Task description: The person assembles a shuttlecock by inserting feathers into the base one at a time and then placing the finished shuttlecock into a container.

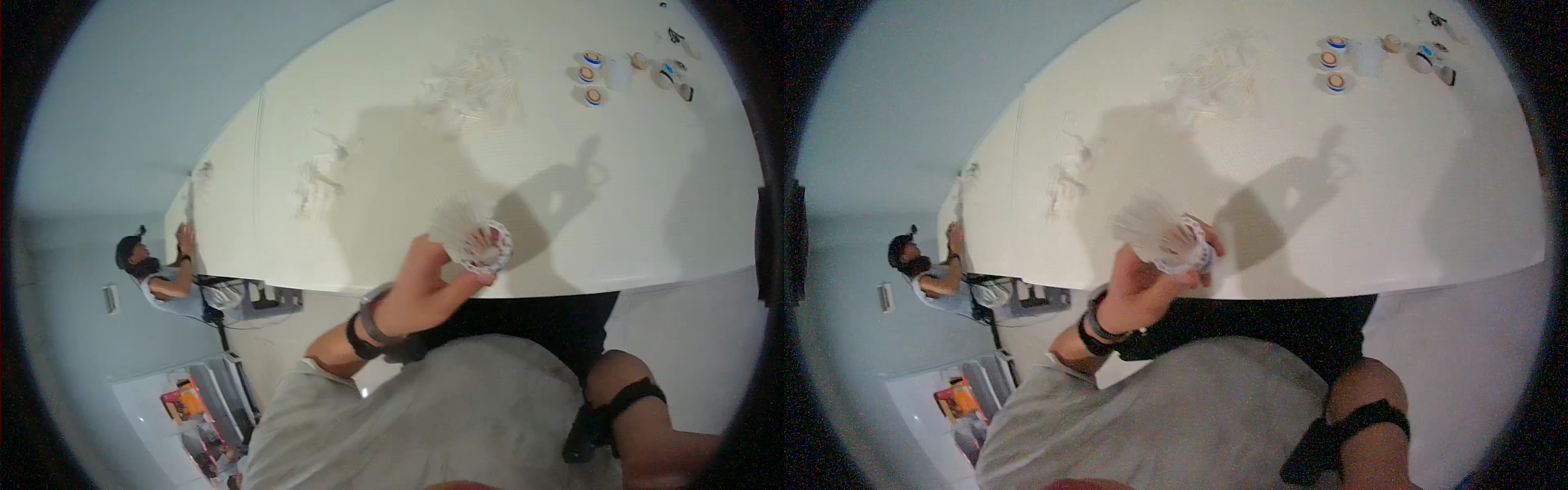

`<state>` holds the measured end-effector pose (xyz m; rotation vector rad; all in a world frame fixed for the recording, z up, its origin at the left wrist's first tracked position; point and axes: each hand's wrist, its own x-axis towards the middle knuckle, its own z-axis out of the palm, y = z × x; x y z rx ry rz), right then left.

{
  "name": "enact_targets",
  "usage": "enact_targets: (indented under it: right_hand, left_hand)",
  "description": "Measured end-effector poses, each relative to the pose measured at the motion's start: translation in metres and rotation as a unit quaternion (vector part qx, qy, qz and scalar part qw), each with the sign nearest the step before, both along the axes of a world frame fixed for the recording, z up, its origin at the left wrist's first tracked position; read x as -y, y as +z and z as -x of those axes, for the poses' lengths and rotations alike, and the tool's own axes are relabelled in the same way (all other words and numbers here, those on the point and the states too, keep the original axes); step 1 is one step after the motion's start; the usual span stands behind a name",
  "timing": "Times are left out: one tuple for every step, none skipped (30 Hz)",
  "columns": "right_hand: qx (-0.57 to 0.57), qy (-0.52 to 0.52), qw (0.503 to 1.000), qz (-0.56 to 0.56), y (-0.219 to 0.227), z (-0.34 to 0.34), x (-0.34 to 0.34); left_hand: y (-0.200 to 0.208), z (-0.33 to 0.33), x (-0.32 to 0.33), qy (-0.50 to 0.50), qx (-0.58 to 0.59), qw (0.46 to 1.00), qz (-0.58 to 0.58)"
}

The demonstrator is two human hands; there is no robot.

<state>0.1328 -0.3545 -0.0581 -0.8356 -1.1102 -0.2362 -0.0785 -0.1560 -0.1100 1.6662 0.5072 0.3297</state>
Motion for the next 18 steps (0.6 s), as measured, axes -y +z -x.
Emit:
enact_targets:
  right_hand:
    - [-0.001,-0.005,1.000,0.000,0.001,0.000,0.000]
    - [-0.004,-0.006,1.000,0.000,0.000,0.000,0.001]
    - [-0.007,-0.008,1.000,-0.003,-0.001,0.000,0.001]
    - [-0.008,-0.008,1.000,-0.008,-0.002,0.001,0.002]
    - [-0.009,-0.009,1.000,-0.012,-0.002,0.002,0.002]
    - [-0.008,-0.010,1.000,-0.017,-0.002,0.004,0.002]
    - [-0.010,-0.005,1.000,-0.017,-0.002,0.003,0.003]
    - [-0.010,-0.002,1.000,-0.014,-0.002,0.001,0.003]
    - [-0.011,0.000,1.000,-0.017,-0.003,0.004,0.002]
    - [-0.012,-0.002,1.000,-0.019,-0.005,0.008,-0.001]
    - [-0.011,0.000,1.000,-0.019,-0.004,0.009,-0.001]
    - [-0.010,0.000,1.000,-0.020,-0.003,0.009,-0.001]
    - [-0.013,-0.001,1.000,-0.018,-0.001,0.011,0.001]
    - [-0.013,-0.006,1.000,-0.020,0.000,0.011,0.002]
    - [-0.012,-0.009,1.000,-0.026,-0.001,0.011,0.002]
    - [-0.009,-0.012,1.000,-0.028,0.000,0.009,0.002]
    - [-0.011,-0.010,1.000,-0.028,0.001,0.009,0.003]
    - [-0.012,-0.010,0.999,-0.030,0.000,0.010,0.003]
  left_hand:
    - [-0.003,-0.004,-0.002,-0.006,0.006,1.000,-0.003]
    - [-0.006,-0.008,0.004,0.033,0.018,0.999,0.014]
    - [-0.007,-0.011,0.009,0.073,0.031,0.996,0.031]
    - [-0.007,-0.014,0.012,0.069,0.030,0.997,0.024]
    - [-0.006,-0.015,0.015,0.071,0.041,0.996,0.032]
    - [-0.005,-0.016,0.014,0.072,0.052,0.995,0.041]
    - [-0.003,-0.017,0.015,0.063,0.041,0.997,0.022]
    - [-0.001,-0.016,0.014,0.067,0.043,0.997,0.025]
    - [-0.001,-0.014,0.011,0.058,0.044,0.997,-0.001]
    - [-0.001,-0.012,0.008,0.045,0.045,0.998,-0.029]
    - [0.000,-0.012,0.009,0.053,0.037,0.998,-0.019]
    - [-0.002,-0.015,0.009,0.055,0.038,0.998,-0.019]
    - [-0.006,-0.016,0.006,0.044,0.067,0.995,-0.064]
    - [-0.008,-0.017,0.004,0.032,0.095,0.989,-0.108]
    - [-0.008,-0.015,0.004,0.030,0.092,0.989,-0.111]
    - [-0.008,-0.016,0.004,0.045,0.071,0.993,-0.079]
    - [-0.008,-0.017,0.003,0.060,0.050,0.996,-0.047]
    - [-0.010,-0.016,-0.001,0.058,0.050,0.996,-0.047]
